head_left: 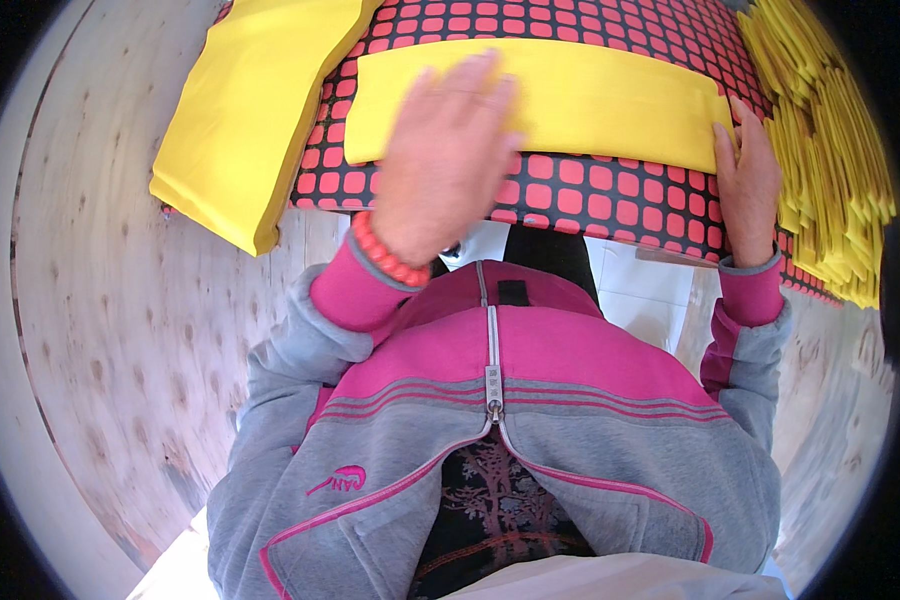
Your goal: The person folds yellow cloths on a patterned table, aligning edges and pressing creases. The person stacks the folded cloths on the table and continues folding additional pieces.
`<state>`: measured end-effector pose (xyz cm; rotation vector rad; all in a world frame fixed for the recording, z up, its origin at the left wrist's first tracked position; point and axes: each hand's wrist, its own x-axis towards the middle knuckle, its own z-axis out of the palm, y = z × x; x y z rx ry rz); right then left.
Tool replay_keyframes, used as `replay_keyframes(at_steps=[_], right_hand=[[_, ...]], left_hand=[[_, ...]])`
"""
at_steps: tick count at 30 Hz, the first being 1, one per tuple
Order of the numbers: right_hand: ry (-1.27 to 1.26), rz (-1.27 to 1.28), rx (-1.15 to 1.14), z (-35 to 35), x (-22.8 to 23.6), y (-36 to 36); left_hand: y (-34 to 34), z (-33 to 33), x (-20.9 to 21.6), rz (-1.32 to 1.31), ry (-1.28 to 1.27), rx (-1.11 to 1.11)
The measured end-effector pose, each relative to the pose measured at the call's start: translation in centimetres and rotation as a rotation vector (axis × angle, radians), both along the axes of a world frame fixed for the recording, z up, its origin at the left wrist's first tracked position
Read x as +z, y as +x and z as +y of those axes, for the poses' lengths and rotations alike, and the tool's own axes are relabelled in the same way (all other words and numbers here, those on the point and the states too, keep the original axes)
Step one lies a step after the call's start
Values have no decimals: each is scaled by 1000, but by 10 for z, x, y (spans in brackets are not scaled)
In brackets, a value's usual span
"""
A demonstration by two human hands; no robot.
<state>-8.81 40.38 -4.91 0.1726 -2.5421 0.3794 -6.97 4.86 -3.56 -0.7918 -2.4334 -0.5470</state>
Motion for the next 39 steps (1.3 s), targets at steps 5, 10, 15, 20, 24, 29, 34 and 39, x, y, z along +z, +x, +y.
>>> replay_keyframes(at_steps=[5,10,15,20,24,29,34,39], right_hand=[[-27,-12,11,1,0,0],[-27,47,1,4,-5,0],[-78,71,-15,0,-3,3],[-52,38,-167,-9,13,12],[31,209,85,-41,19,19],[23,131,433,-110,5,25],[-41,17,423,-119,15,23],[-13,-109,407,-105,24,46]], left_hand=[[-11,32,0,-104,-115,-89],[-30,39,-8,-116,-141,-73],[-30,37,-10,-130,-187,-68],[-30,38,-8,-200,-215,-52],[-30,38,-9,-140,-192,-49],[-32,39,-11,-140,-185,-47],[-34,38,-8,-150,-179,-48],[-33,39,-5,-165,-188,-8]])
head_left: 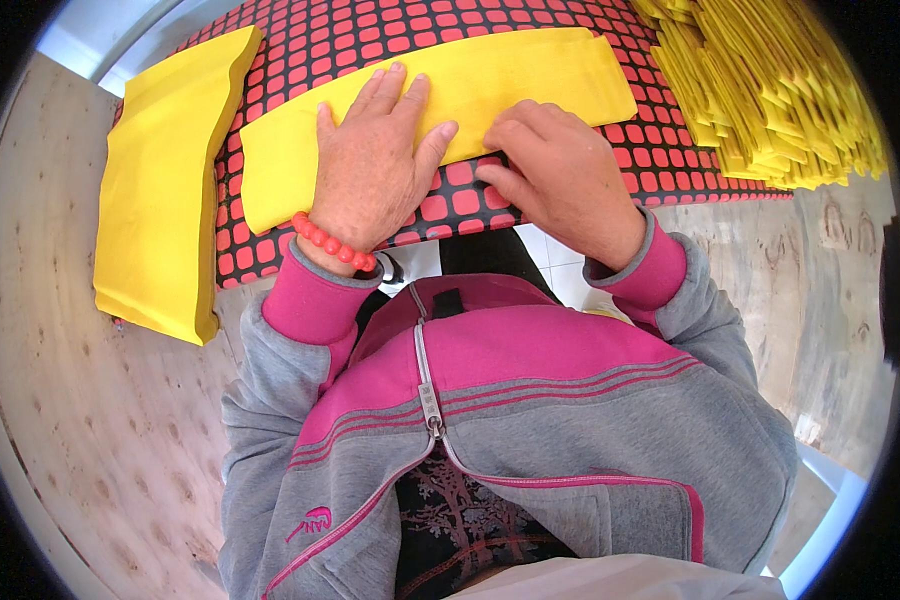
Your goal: The person folds yellow cloths on a patterned table, aligning edges and pressing creases. The person stacks the folded cloths on the table and continues folding additional pieces.
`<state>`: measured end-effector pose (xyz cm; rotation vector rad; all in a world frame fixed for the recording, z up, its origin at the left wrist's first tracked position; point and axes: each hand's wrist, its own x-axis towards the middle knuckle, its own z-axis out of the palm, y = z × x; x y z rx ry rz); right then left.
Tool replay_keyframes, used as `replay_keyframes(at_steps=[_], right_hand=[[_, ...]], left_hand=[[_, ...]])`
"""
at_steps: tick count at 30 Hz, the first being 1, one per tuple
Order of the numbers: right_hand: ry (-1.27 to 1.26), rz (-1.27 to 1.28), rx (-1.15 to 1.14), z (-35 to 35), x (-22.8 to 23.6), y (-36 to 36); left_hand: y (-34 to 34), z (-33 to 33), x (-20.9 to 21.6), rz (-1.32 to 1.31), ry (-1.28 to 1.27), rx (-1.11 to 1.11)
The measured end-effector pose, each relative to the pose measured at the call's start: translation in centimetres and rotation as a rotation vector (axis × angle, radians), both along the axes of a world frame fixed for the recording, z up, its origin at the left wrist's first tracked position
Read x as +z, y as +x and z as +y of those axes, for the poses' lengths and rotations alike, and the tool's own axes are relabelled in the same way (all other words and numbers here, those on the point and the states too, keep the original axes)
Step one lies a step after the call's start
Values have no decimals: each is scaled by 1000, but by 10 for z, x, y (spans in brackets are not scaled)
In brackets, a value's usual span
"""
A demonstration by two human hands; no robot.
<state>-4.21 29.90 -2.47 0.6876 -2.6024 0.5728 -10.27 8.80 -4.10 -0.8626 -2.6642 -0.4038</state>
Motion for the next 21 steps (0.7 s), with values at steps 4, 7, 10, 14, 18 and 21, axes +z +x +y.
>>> replay_keyframes(at_steps=[4,7,10,14,18,21], right_hand=[[-28,125,-169,17,-1,-6],[113,268,-310,32,-2,-5],[169,152,-380,43,0,11],[129,171,-416,51,-1,15],[203,140,-468,54,2,14],[161,152,-402,47,4,12]], left_hand=[[2,3,0,1,-11,30],[2,3,1,-23,-19,36],[3,2,2,-19,-24,-7],[3,-1,2,-5,-83,-32],[3,-1,0,-2,-77,-25],[3,-1,0,5,-77,-22]])
